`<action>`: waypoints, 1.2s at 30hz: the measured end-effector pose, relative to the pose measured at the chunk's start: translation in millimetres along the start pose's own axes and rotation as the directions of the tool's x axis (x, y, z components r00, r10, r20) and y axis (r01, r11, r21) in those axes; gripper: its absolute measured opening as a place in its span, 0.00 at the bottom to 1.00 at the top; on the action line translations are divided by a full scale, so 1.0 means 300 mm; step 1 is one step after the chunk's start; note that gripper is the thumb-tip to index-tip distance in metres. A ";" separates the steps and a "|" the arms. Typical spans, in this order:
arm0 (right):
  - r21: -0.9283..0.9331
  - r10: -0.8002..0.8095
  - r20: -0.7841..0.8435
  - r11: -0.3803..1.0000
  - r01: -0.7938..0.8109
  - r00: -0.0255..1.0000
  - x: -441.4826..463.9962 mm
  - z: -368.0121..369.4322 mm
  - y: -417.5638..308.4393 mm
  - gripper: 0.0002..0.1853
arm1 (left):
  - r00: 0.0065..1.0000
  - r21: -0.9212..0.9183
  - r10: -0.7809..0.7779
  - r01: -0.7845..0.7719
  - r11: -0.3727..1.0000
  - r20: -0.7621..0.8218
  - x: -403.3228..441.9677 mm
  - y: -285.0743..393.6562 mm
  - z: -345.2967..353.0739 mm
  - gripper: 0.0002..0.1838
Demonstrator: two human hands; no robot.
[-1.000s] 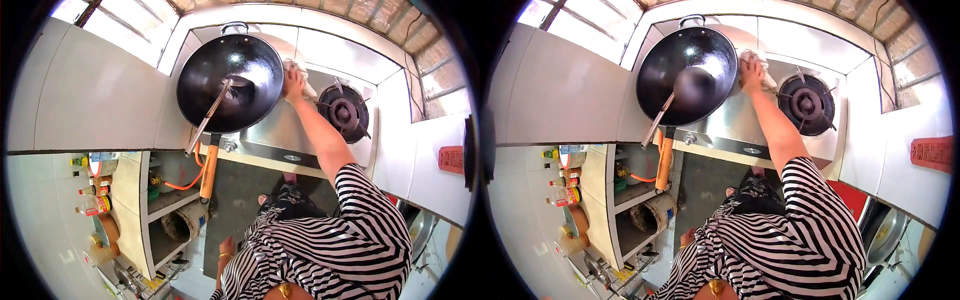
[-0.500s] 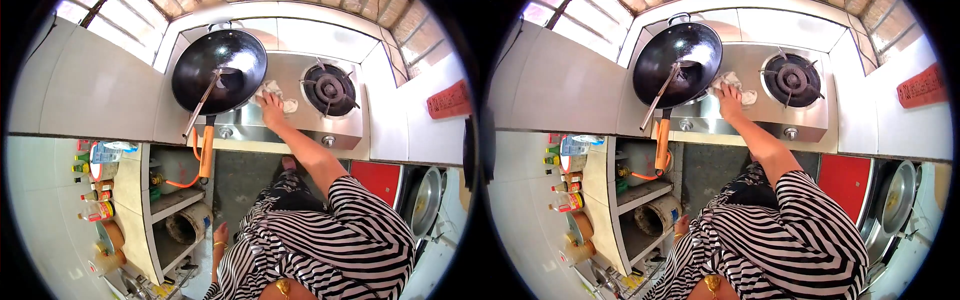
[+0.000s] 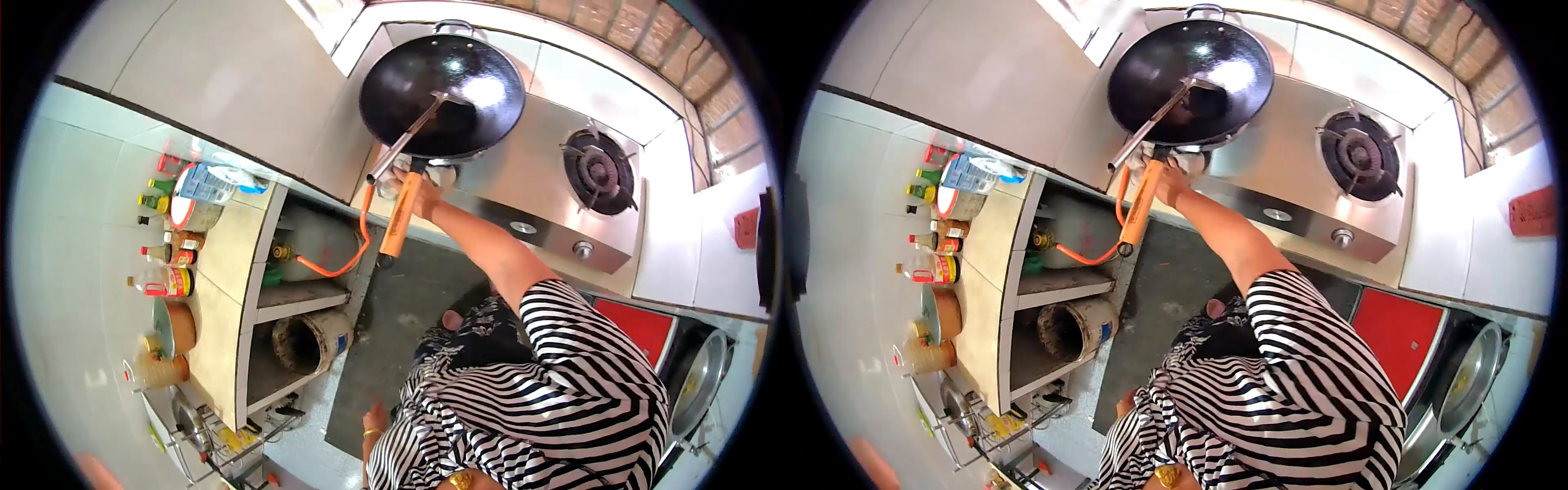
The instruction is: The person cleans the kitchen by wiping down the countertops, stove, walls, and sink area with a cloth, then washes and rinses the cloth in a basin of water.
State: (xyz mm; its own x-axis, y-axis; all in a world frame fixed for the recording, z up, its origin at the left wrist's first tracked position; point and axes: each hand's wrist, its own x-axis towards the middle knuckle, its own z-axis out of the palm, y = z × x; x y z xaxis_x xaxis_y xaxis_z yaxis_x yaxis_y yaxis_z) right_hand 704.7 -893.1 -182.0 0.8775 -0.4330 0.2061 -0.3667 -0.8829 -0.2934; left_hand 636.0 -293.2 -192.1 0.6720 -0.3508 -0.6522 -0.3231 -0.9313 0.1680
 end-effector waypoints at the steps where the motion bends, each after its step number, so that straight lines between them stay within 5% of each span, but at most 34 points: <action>1: 0.093 -0.038 -0.196 0.994 0.057 0.980 0.046 0.007 -0.021 0.21 | 0.982 -0.135 0.150 -0.165 0.977 -0.116 -0.043 0.003 0.010 0.15; 3: 0.026 -0.094 -0.196 0.995 0.101 0.976 0.131 -0.008 -0.041 0.21 | 0.999 0.053 0.022 -0.020 0.998 -0.046 -0.127 0.073 -0.050 0.15; 7: 0.227 0.005 -0.202 0.973 0.042 0.979 0.197 0.007 -0.049 0.19 | 0.985 0.283 0.102 -0.138 0.949 0.138 -0.051 -0.247 0.201 0.13; 9: 0.076 -0.083 -0.097 0.993 0.091 0.992 0.157 -0.038 -0.031 0.20 | 0.973 0.308 -0.145 0.084 0.948 0.181 -0.027 -0.248 0.187 0.13; 11: 0.057 -0.045 -0.002 0.997 0.045 0.999 0.078 0.071 0.046 0.21 | 0.977 0.342 -0.074 0.001 0.940 0.201 0.025 -0.256 0.160 0.13; 12: 0.038 0.010 0.201 0.999 -0.018 0.979 0.020 -0.016 0.053 0.22 | 0.977 0.365 -0.015 -0.065 0.929 0.213 0.064 -0.254 0.142 0.14; 13: -0.053 -0.047 0.098 0.997 0.053 0.994 -0.072 -0.125 0.056 0.21 | 0.973 0.386 0.046 -0.133 0.913 0.227 0.098 -0.217 0.118 0.15; 17: -0.081 -0.041 0.002 0.996 0.041 0.999 -0.342 -0.254 0.187 0.21 | 0.989 0.168 -0.001 -0.024 0.986 0.147 0.212 0.023 -0.038 0.16; 20: -0.129 0.021 -0.070 0.991 -0.030 0.997 -0.474 -0.327 0.318 0.21 | 0.979 -0.060 0.206 -0.205 0.977 0.004 0.344 0.049 -0.038 0.17; 22: -0.178 0.060 -0.117 0.981 -0.080 0.991 -0.486 -0.353 0.397 0.21 | 0.977 -0.224 0.214 -0.206 0.953 0.014 0.399 0.097 -0.022 0.18; 24: -0.216 0.305 -0.126 0.920 -0.326 0.944 -0.458 -0.370 0.489 0.19 | 0.987 -0.411 0.144 -0.105 0.906 0.065 0.386 0.189 -0.044 0.17; 27: -0.214 0.403 -0.175 0.875 -0.434 0.898 -0.361 -0.399 0.594 0.20 | 0.942 -0.340 0.337 -0.317 0.886 0.001 0.320 0.324 -0.094 0.17; 29: -0.256 0.431 -0.199 0.844 -0.472 0.880 -0.303 -0.391 0.663 0.20 | 0.928 -0.283 0.372 -0.366 0.887 -0.033 0.443 0.132 0.076 0.17; 30: -0.300 0.456 -0.228 0.808 -0.508 0.860 -0.274 -0.384 0.699 0.19 | 0.925 -0.031 0.378 -0.377 0.926 0.039 0.348 0.262 -0.027 0.18; 31: -0.296 0.463 -0.225 0.806 -0.512 0.858 -0.248 -0.376 0.729 0.19 | 0.925 -0.025 0.376 -0.376 0.926 0.044 0.365 0.238 0.002 0.18; 33: -0.228 0.763 -0.266 0.544 -0.807 0.590 -0.196 -0.366 0.787 0.20 | 0.984 0.149 0.128 -0.146 0.978 0.125 0.397 0.188 0.049 0.18; 34: -0.124 0.853 -0.261 0.435 -0.892 0.452 -0.167 -0.364 0.834 0.21 | 0.984 0.156 0.127 -0.146 0.977 0.126 0.391 0.202 0.038 0.18; 35: -0.120 0.856 -0.258 0.432 -0.894 0.448 -0.149 -0.364 0.880 0.21 | 0.986 0.119 0.128 -0.141 0.983 0.108 0.380 0.209 0.024 0.18; 36: -0.116 0.920 -0.284 0.248 -0.962 0.272 -0.130 -0.362 0.927 0.21 | 0.988 0.079 0.129 -0.136 0.987 0.089 0.363 0.222 0.007 0.18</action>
State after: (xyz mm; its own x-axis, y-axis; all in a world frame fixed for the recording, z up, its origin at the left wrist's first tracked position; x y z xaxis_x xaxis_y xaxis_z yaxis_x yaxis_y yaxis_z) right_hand 534.9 -1141.6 -170.2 -0.1864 -0.9812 0.0511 -0.9709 0.1760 -0.1623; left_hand 686.2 -393.2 -253.5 0.5624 -0.4580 -0.6885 -0.4636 -0.8641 0.1961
